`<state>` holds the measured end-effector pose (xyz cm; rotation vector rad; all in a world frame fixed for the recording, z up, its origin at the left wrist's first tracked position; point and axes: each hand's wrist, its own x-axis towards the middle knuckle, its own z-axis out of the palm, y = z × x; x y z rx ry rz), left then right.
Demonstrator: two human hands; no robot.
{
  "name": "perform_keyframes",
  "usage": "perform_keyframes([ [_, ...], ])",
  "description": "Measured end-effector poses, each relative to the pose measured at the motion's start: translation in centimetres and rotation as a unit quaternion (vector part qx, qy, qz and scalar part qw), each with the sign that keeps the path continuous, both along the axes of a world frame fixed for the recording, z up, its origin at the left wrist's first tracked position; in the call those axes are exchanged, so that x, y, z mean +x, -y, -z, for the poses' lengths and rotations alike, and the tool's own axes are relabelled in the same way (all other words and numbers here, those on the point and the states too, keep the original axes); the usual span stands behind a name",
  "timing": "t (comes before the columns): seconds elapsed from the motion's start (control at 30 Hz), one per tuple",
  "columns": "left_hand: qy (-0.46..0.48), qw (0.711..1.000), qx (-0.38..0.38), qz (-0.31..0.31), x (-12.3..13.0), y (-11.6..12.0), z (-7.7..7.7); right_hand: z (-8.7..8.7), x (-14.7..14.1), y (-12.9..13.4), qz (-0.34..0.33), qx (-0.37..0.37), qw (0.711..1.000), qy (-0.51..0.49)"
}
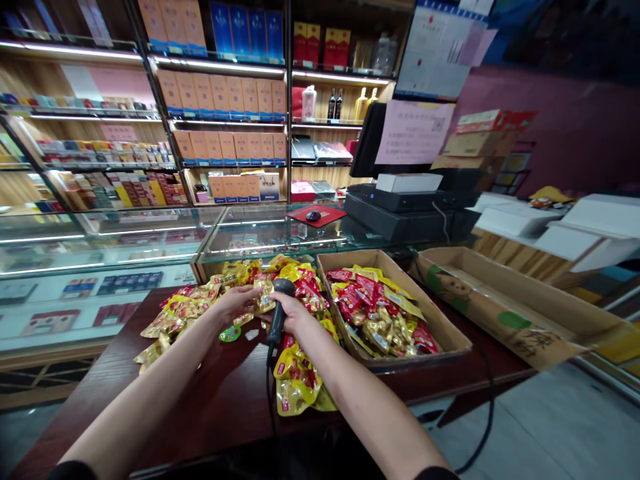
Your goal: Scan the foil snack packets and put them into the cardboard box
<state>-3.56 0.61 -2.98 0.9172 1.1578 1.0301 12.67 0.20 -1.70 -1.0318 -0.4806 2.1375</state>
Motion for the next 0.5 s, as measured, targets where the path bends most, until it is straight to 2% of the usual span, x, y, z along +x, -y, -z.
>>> perform_keyframes([
  [0.1, 0.021, 0.999, -0.046, 0.004, -0.3, -0.6, 0.1, -0.1, 0.0, 0.3, 0.012, -0.01, 1.0, 0.024],
  [0.23, 0.039, 0.998, -0.051, -0.024, -1.0, -1.1, -0.1, -0.6, 0.0, 1.1, 0.018, -0.005, 0.999, 0.029],
  [0.3, 0.023, 0.998, -0.035, -0.047, -1.4, -1.4, -0.1, -0.7, 0.1, 1.5, 0.016, 0.003, 0.999, 0.029],
  [0.5, -0.048, 0.996, 0.059, -0.051, -1.8, -2.6, 0.6, -0.7, 0.7, 2.0, -0.046, 0.002, 0.997, 0.057],
])
